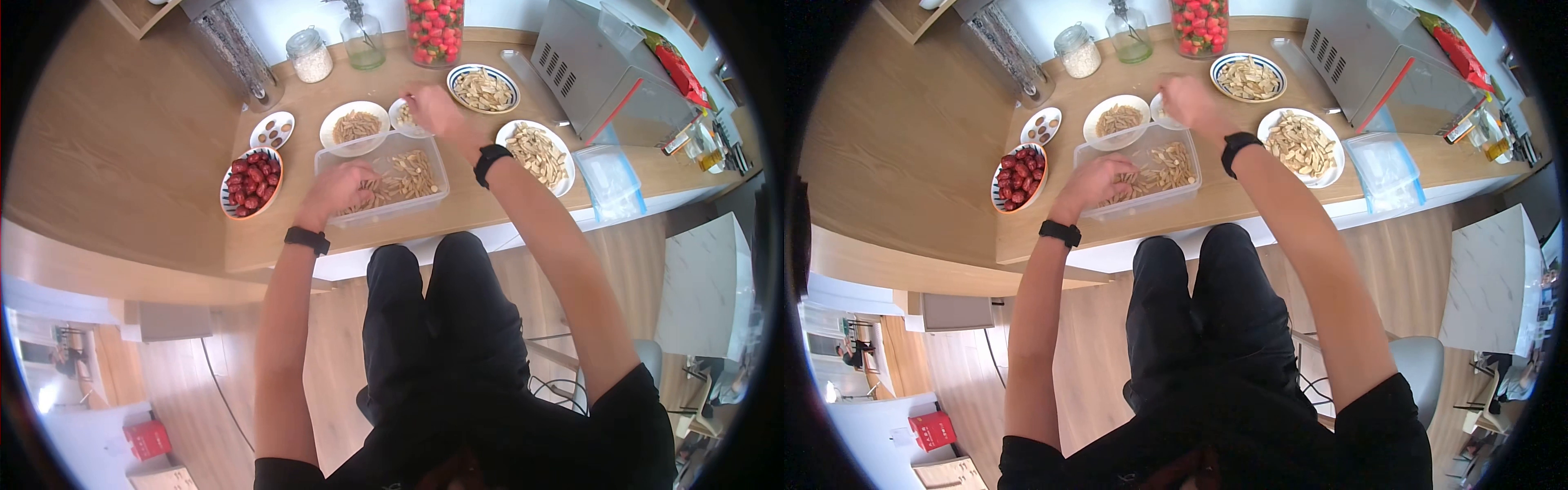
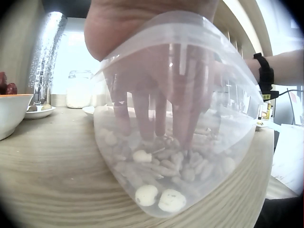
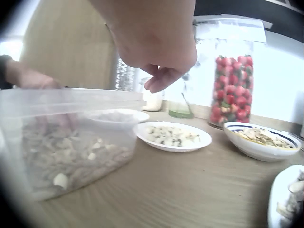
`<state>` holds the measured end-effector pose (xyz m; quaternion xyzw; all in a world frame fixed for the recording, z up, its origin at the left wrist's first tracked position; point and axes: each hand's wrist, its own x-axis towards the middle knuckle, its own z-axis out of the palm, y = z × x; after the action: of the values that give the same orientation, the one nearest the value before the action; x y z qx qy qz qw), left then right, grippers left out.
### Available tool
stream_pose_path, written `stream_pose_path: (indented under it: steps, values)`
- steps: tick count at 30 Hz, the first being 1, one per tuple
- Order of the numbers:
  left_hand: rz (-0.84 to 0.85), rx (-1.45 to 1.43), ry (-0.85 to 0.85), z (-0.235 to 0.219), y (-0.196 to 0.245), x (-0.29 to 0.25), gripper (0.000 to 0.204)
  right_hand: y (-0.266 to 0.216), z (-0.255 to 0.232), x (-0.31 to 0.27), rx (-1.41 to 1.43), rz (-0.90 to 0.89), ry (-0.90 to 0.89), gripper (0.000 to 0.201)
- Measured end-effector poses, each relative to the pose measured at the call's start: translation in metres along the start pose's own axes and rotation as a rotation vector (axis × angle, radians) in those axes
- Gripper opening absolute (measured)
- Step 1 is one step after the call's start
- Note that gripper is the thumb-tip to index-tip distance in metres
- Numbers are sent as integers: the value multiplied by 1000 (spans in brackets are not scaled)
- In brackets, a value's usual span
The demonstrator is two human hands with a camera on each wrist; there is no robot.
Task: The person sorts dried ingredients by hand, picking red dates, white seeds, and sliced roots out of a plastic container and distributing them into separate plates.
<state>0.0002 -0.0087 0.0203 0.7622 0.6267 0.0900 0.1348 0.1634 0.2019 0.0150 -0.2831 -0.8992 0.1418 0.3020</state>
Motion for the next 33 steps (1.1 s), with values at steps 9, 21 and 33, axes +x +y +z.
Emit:
stream_pose_path:
  steps: [9, 21, 33]
  values:
    - [50, -18, 43, 13, -17, 6, 34, -40, 14, -64, -139, -517, -376, 26]
    - [-22, -16, 157, 9, -8, 2, 33, -49, 10, -62, -275, -273, -568, 11]
    - [-62, 36, 83, 13, -12, 3, 16, -51, 9, -59, -103, -243, -532, 15]
